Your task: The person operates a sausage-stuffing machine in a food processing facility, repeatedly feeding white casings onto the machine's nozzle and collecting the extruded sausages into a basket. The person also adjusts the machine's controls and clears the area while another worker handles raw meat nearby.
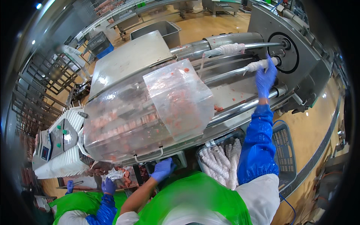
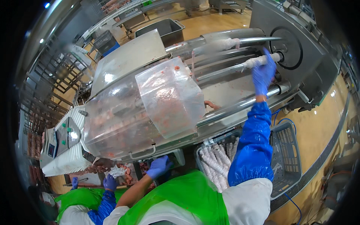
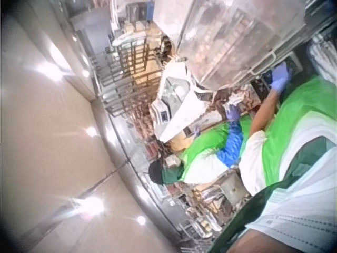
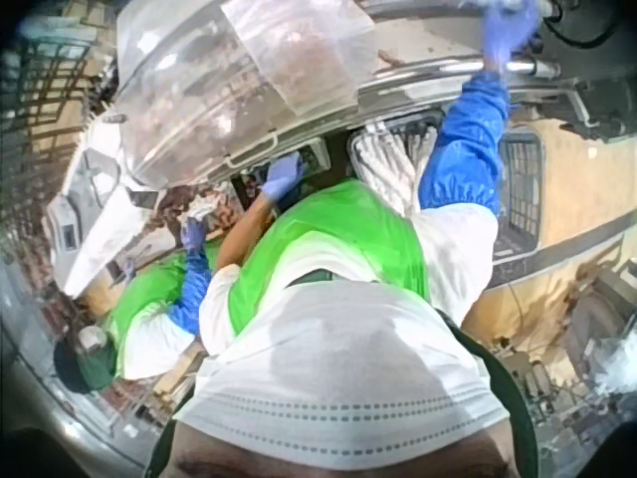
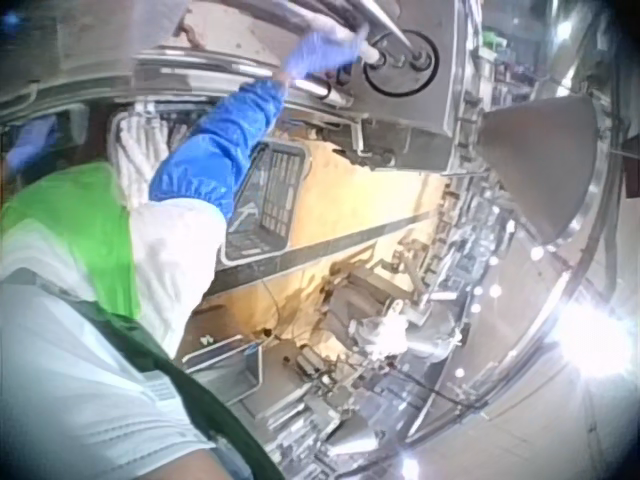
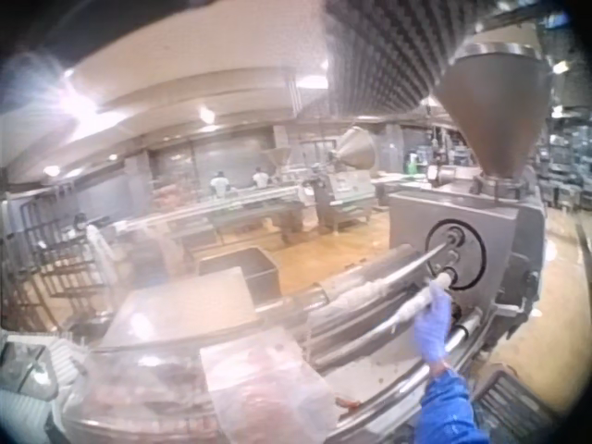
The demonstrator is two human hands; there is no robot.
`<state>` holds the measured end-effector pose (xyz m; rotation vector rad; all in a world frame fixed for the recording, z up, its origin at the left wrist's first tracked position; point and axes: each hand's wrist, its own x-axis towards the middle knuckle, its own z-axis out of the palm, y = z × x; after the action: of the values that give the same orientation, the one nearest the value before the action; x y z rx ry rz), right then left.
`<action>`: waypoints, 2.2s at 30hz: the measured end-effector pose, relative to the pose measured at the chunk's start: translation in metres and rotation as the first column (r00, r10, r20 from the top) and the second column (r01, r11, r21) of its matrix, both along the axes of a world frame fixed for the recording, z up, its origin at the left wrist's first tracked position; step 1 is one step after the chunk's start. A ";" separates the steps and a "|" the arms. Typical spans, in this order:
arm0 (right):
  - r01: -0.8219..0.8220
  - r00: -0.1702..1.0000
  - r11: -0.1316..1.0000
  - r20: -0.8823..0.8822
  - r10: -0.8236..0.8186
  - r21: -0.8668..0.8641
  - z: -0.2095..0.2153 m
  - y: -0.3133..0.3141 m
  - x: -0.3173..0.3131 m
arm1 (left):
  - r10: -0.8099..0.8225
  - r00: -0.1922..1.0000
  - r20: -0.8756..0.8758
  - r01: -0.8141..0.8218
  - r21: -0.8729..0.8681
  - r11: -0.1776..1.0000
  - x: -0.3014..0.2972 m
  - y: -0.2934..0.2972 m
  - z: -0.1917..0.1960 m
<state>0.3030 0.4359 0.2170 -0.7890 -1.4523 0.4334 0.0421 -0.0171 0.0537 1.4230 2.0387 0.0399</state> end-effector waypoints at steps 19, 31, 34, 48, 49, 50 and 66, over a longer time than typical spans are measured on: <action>0.824 0.489 0.541 0.694 -0.528 -0.169 -0.255 -0.039 0.151 | -0.127 0.992 0.028 0.129 -0.156 0.979 -0.018 0.023 -0.020; 0.817 0.537 0.512 0.670 -0.513 -0.264 -0.257 -0.037 0.153 | -0.170 0.985 0.031 0.173 -0.167 0.971 -0.018 0.033 -0.020; 0.818 0.536 0.500 0.692 -0.484 -0.283 -0.255 -0.037 0.153 | -0.163 0.985 0.054 0.170 -0.177 0.969 -0.020 0.032 -0.022; 0.822 0.505 0.536 0.681 -0.530 -0.193 -0.266 -0.034 0.157 | -0.146 0.986 0.085 0.159 -0.176 0.971 -0.028 0.028 -0.037; 0.821 0.511 0.535 0.679 -0.528 -0.201 -0.265 -0.034 0.156 | -0.141 0.986 0.089 0.155 -0.174 0.973 -0.028 0.028 -0.037; 0.819 0.516 0.534 0.676 -0.526 -0.209 -0.264 -0.034 0.155 | -0.136 0.986 0.093 0.151 -0.171 0.974 -0.028 0.028 -0.037; 0.796 0.537 0.538 0.734 -0.415 -0.278 -0.250 -0.041 0.152 | -0.092 0.987 0.131 0.109 -0.133 0.985 -0.020 0.030 -0.010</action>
<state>0.4546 0.3954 -0.0331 -2.0754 -1.4347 0.0125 0.0219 0.0131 0.0439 1.3983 1.8292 -0.0546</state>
